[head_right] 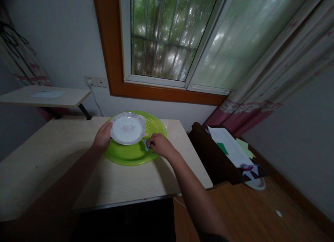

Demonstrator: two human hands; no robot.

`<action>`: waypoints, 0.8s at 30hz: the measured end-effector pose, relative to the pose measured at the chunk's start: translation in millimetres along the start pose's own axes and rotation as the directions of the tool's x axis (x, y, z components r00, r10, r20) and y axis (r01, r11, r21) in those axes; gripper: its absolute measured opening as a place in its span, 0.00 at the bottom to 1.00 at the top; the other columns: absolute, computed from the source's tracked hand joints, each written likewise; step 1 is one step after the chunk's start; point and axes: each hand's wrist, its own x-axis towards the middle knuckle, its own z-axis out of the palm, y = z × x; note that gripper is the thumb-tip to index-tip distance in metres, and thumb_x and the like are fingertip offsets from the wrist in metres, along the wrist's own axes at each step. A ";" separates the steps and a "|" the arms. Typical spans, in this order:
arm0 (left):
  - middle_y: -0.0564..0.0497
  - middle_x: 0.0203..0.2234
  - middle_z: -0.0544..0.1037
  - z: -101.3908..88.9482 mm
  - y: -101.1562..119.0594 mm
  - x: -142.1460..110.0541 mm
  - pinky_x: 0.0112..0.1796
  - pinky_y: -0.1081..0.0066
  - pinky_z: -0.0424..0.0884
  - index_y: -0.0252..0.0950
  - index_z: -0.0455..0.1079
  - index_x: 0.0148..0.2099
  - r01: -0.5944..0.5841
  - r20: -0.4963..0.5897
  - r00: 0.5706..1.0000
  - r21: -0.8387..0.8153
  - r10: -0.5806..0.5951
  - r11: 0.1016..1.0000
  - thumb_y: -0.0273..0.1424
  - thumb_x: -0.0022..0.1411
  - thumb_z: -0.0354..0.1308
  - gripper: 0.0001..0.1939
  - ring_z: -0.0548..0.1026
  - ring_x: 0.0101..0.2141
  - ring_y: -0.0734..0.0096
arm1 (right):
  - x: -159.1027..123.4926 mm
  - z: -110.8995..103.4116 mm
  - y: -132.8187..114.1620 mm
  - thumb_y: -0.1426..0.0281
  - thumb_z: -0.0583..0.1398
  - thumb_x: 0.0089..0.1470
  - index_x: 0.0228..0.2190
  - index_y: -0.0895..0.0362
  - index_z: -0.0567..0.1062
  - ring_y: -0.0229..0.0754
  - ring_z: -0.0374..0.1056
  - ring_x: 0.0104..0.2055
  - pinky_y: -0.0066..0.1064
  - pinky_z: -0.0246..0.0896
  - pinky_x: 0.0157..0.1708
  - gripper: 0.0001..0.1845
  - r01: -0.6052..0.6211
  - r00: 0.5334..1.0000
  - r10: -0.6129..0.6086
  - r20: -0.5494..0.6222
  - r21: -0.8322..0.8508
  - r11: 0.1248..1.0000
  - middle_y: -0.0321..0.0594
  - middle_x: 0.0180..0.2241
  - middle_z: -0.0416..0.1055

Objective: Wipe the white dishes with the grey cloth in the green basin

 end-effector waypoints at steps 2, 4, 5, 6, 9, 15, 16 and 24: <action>0.40 0.48 0.80 1.1 2.6 -0.9 0.58 0.56 0.68 0.32 0.75 0.52 -0.006 -0.006 1.000 -0.027 0.006 1.000 0.46 0.64 0.57 0.24 0.76 0.53 0.55 | 0.6 4.0 2.8 0.82 0.58 0.51 0.40 0.55 0.84 0.43 0.73 0.46 0.36 0.61 0.56 0.19 -0.025 0.999 0.027 0.032 -0.060 0.998 0.43 0.41 0.80; 0.41 0.47 0.81 1.4 5.0 -1.8 0.58 0.56 0.69 0.32 0.74 0.52 -0.014 -0.017 1.000 -0.049 0.013 0.999 0.46 0.64 0.56 0.24 0.76 0.53 0.55 | 2.1 6.7 3.6 0.80 0.59 0.52 0.42 0.54 0.84 0.44 0.73 0.48 0.36 0.60 0.56 0.20 -0.031 0.996 0.040 0.081 -0.112 0.993 0.43 0.43 0.80; 0.41 0.47 0.81 1.2 5.9 -2.0 0.58 0.56 0.69 0.32 0.74 0.52 -0.016 -0.027 1.000 -0.056 0.015 0.998 0.46 0.64 0.56 0.24 0.76 0.53 0.55 | 3.1 7.6 3.5 0.79 0.59 0.53 0.43 0.53 0.84 0.44 0.73 0.49 0.36 0.61 0.56 0.20 -0.025 0.994 0.039 0.106 -0.128 0.991 0.43 0.44 0.80; 0.41 0.48 0.81 0.8 6.5 -2.1 0.58 0.57 0.69 0.32 0.74 0.52 -0.018 -0.042 0.999 -0.059 0.016 0.998 0.46 0.64 0.56 0.24 0.76 0.53 0.56 | 4.3 8.2 3.5 0.79 0.59 0.53 0.43 0.53 0.83 0.44 0.73 0.49 0.36 0.61 0.56 0.19 -0.014 0.991 0.032 0.128 -0.138 0.990 0.43 0.44 0.80; 0.41 0.48 0.80 -1.3 5.7 -0.6 0.58 0.58 0.69 0.33 0.74 0.50 -0.023 -0.086 0.996 -0.040 0.020 0.999 0.45 0.63 0.56 0.22 0.76 0.53 0.56 | 8.9 9.1 4.5 0.76 0.61 0.53 0.45 0.53 0.83 0.45 0.74 0.49 0.35 0.61 0.57 0.19 0.013 0.984 0.009 0.177 -0.121 0.993 0.42 0.45 0.81; 0.42 0.43 0.81 -2.4 -1.4 5.5 0.53 0.60 0.73 0.33 0.71 0.48 -0.011 -0.131 0.991 -0.112 -0.003 0.994 0.45 0.63 0.55 0.21 0.78 0.49 0.58 | 26.9 16.5 1.4 0.73 0.58 0.58 0.46 0.55 0.83 0.45 0.75 0.49 0.32 0.64 0.52 0.17 -0.071 0.977 0.089 0.195 -0.095 0.993 0.44 0.47 0.81; 0.41 0.43 0.81 -2.0 -1.3 5.8 0.53 0.60 0.73 0.32 0.71 0.48 -0.005 -0.123 0.992 -0.130 -0.011 0.992 0.44 0.63 0.56 0.21 0.79 0.48 0.59 | 30.9 18.8 -1.9 0.72 0.58 0.59 0.45 0.55 0.83 0.45 0.76 0.49 0.31 0.64 0.51 0.16 -0.079 0.974 0.097 0.204 -0.094 0.992 0.44 0.47 0.81; 0.40 0.49 0.79 -1.0 3.5 5.2 0.48 0.61 0.77 0.35 0.67 0.52 0.049 -0.154 0.985 -0.165 -0.075 0.985 0.41 0.63 0.55 0.20 0.79 0.47 0.60 | 56.0 33.9 -24.1 0.69 0.63 0.55 0.37 0.53 0.84 0.44 0.77 0.41 0.27 0.65 0.40 0.09 -0.164 0.938 0.172 0.302 -0.054 0.985 0.40 0.39 0.83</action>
